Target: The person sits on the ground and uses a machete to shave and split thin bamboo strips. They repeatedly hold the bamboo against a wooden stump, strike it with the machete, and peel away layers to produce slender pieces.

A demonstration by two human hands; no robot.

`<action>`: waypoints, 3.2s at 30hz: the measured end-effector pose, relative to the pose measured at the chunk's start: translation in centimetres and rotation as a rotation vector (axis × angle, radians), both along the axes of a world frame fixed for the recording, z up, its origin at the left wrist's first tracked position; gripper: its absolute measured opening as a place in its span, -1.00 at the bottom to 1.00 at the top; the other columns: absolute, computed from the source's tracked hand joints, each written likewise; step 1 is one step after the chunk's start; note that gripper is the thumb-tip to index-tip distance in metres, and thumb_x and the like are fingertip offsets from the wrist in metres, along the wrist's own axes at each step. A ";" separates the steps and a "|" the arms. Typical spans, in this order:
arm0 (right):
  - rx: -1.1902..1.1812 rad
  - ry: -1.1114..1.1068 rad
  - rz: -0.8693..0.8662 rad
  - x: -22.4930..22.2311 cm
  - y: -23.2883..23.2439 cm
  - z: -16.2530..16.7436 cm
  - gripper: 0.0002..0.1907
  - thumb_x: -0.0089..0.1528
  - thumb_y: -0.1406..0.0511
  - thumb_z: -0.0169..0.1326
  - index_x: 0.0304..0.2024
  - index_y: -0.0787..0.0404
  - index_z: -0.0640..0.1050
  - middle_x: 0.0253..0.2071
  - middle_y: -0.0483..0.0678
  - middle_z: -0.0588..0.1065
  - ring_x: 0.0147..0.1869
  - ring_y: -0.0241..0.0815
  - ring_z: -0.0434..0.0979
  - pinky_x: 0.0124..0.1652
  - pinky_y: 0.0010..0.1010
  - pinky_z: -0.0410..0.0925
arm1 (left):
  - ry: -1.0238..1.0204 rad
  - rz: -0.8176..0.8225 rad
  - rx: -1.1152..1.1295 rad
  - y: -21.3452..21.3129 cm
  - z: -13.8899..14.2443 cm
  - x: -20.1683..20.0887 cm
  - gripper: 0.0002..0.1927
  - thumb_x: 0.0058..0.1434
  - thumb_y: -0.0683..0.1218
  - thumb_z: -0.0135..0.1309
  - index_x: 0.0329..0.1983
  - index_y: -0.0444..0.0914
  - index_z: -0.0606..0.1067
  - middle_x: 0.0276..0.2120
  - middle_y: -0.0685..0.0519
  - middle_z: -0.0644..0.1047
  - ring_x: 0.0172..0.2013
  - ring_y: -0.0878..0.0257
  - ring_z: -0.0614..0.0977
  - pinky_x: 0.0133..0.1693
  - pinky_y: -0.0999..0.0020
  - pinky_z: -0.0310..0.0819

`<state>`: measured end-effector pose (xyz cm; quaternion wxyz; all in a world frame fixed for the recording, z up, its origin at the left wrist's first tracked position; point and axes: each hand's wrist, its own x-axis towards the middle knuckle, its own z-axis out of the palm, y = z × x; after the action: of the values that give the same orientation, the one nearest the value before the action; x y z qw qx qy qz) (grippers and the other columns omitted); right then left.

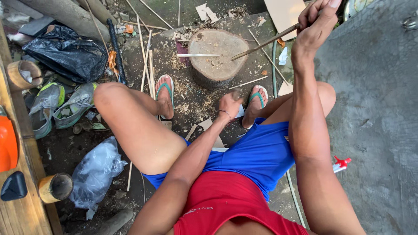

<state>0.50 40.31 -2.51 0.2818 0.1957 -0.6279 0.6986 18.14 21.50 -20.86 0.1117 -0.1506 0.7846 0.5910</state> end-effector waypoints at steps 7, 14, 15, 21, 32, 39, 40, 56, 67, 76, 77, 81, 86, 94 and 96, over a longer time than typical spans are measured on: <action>0.084 -0.009 -0.001 0.8 -0.3 0.6 -0.35 0.53 -0.14 -0.38 -0.43 0.19 0.13 -0.57 -0.10 0.13 -0.59 -0.34 0.01 -0.56 -0.49 -0.06 | 0.005 0.011 -0.120 -0.5 0.4 -0.2 -0.79 0.05 -0.04 0.25 -0.41 -0.28 0.57 -0.54 -0.08 0.58 -0.44 0.00 0.65 -0.31 0.10 0.51; -0.004 -0.027 0.044 0.8 0.4 0.5 -0.38 0.54 -0.11 -0.33 -0.39 0.22 0.13 -0.59 -0.06 0.15 -0.58 -0.30 0.03 -0.54 -0.44 -0.07 | -0.445 0.061 0.172 -0.9 0.3 -0.5 -0.76 0.16 -0.08 0.21 -0.43 -0.37 0.52 -0.51 -0.16 0.56 -0.48 -0.10 0.60 -0.39 -0.05 0.47; -0.008 -0.025 0.047 0.7 0.5 0.4 -0.38 0.55 -0.11 -0.33 -0.39 0.21 0.12 -0.59 -0.05 0.15 -0.57 -0.30 0.02 -0.54 -0.44 -0.08 | -0.367 0.034 0.089 -1.0 0.3 -0.5 -0.77 0.14 -0.06 0.23 -0.43 -0.34 0.53 -0.53 -0.13 0.56 -0.48 -0.05 0.62 -0.39 0.00 0.49; 0.067 -0.055 0.027 0.6 0.8 -0.2 -0.36 0.55 -0.12 -0.36 -0.41 0.22 0.15 -0.60 -0.07 0.17 -0.57 -0.30 0.06 -0.54 -0.45 -0.07 | 0.258 -0.082 -0.141 0.1 0.4 -0.6 -0.79 0.10 -0.06 0.25 -0.41 -0.31 0.55 -0.56 -0.07 0.57 -0.51 0.06 0.62 -0.38 0.11 0.49; 0.125 -0.066 -0.002 2.0 0.1 1.6 -0.36 0.53 -0.14 -0.42 -0.41 0.18 0.16 -0.59 -0.13 0.13 -0.59 -0.35 -0.01 -0.55 -0.50 -0.08 | -0.103 -0.046 -0.084 -0.3 0.9 -0.6 -0.79 0.19 -0.04 0.25 -0.35 -0.29 0.55 -0.60 0.08 0.53 -0.62 0.27 0.56 -0.57 0.30 0.44; 0.342 0.183 0.006 6.5 -4.0 3.7 -0.38 0.57 -0.05 -0.39 -0.40 0.23 0.27 -0.56 -0.04 0.22 -0.51 -0.17 0.16 -0.47 -0.35 0.08 | -0.382 0.124 0.550 -3.3 2.6 -2.0 -0.75 0.28 -0.02 0.21 -0.37 -0.28 0.50 -0.63 0.11 0.48 -0.69 0.33 0.44 -0.64 0.40 0.35; 0.503 0.382 -0.010 7.7 -4.9 4.0 -0.39 0.55 -0.03 -0.39 -0.41 0.22 0.33 -0.52 0.00 0.29 -0.47 -0.09 0.27 -0.43 -0.26 0.19 | -0.360 0.152 0.645 -4.1 3.4 -2.4 -0.72 0.31 0.01 0.21 -0.37 -0.28 0.48 -0.61 0.09 0.49 -0.68 0.33 0.47 -0.64 0.42 0.39; 0.830 0.088 0.784 13.5 -10.8 4.4 -0.61 0.25 0.11 0.28 -0.03 0.23 0.58 -0.09 0.00 0.59 -0.03 -0.11 0.60 0.01 -0.27 0.44 | 0.228 0.083 0.944 -10.7 7.2 -4.1 -0.53 0.14 -0.09 0.35 0.04 -0.35 0.47 -0.22 -0.04 0.64 -0.28 0.27 0.68 -0.23 0.39 0.62; -0.178 -0.637 0.301 5.7 -0.8 6.9 -0.59 0.47 0.11 -0.11 0.21 0.25 0.45 -0.13 -0.08 0.54 -0.37 -0.39 0.50 -0.53 -0.65 0.25 | 0.284 -0.255 0.737 -7.8 9.1 -2.1 -0.61 0.23 -0.09 0.30 0.02 -0.43 0.53 -0.27 -0.12 0.68 -0.29 0.24 0.71 -0.21 0.38 0.61; 0.405 -0.356 0.110 6.8 0.5 6.0 -0.64 0.55 0.31 0.09 0.36 0.32 0.43 0.04 -0.09 0.50 -0.13 -0.38 0.57 -0.30 -0.61 0.39 | 0.349 -0.048 0.659 -6.5 10.7 -0.7 -0.66 0.26 -0.12 0.24 0.03 -0.39 0.50 -0.30 -0.07 0.68 -0.36 0.34 0.64 -0.30 0.43 0.54; 0.408 -0.360 0.118 7.0 0.7 6.2 -0.66 0.57 0.31 0.09 0.34 0.33 0.44 0.03 -0.08 0.50 -0.13 -0.38 0.56 -0.29 -0.62 0.39 | 0.389 -0.026 0.628 -7.0 11.2 -1.3 -0.68 0.27 -0.12 0.23 0.02 -0.36 0.50 -0.31 -0.05 0.69 -0.35 0.33 0.67 -0.29 0.42 0.57; 0.463 -0.340 0.108 7.9 1.3 7.7 -0.73 0.60 0.34 0.10 0.28 0.37 0.48 0.03 -0.07 0.50 -0.10 -0.38 0.55 -0.25 -0.62 0.41 | 0.456 0.155 0.453 -11.5 14.4 -6.8 -0.77 0.25 -0.06 0.20 -0.07 -0.22 0.55 -0.35 0.04 0.68 -0.34 0.33 0.72 -0.30 0.40 0.63; 0.539 -0.318 0.070 9.2 1.0 10.3 -0.75 0.55 0.37 0.09 0.23 0.38 0.48 0.05 -0.06 0.51 -0.02 -0.34 0.57 -0.16 -0.55 0.44 | 0.348 0.471 0.085 -23.9 18.0 -16.3 -0.82 0.14 -0.03 0.17 -0.34 -0.24 0.61 -0.57 0.04 0.63 -0.67 0.27 0.58 -0.70 0.36 0.35; 0.658 -0.431 -0.086 11.9 5.3 10.7 -0.79 0.52 0.37 0.09 0.16 0.35 0.51 -0.02 -0.01 0.53 -0.02 -0.29 0.54 0.00 -0.51 0.42 | 0.444 0.252 0.084 -31.1 18.8 -12.4 -0.73 0.50 0.06 0.11 -0.22 -0.22 0.53 -0.45 0.11 0.58 -0.53 0.39 0.54 -0.47 0.43 0.38; 0.980 -0.394 -0.170 12.2 6.4 8.5 -0.79 0.45 0.38 0.14 0.08 0.40 0.54 -0.07 0.13 0.53 -0.02 -0.07 0.55 0.03 -0.33 0.42 | 0.312 0.149 -0.028 -28.0 19.0 -11.3 -0.61 0.51 0.11 0.14 -0.29 -0.27 0.50 -0.50 0.02 0.59 -0.55 0.29 0.57 -0.47 0.34 0.43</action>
<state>12.68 46.74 5.94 0.0896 0.1181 -0.9352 0.3217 6.85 -6.48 -1.86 -0.0578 -0.1164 0.7873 0.6027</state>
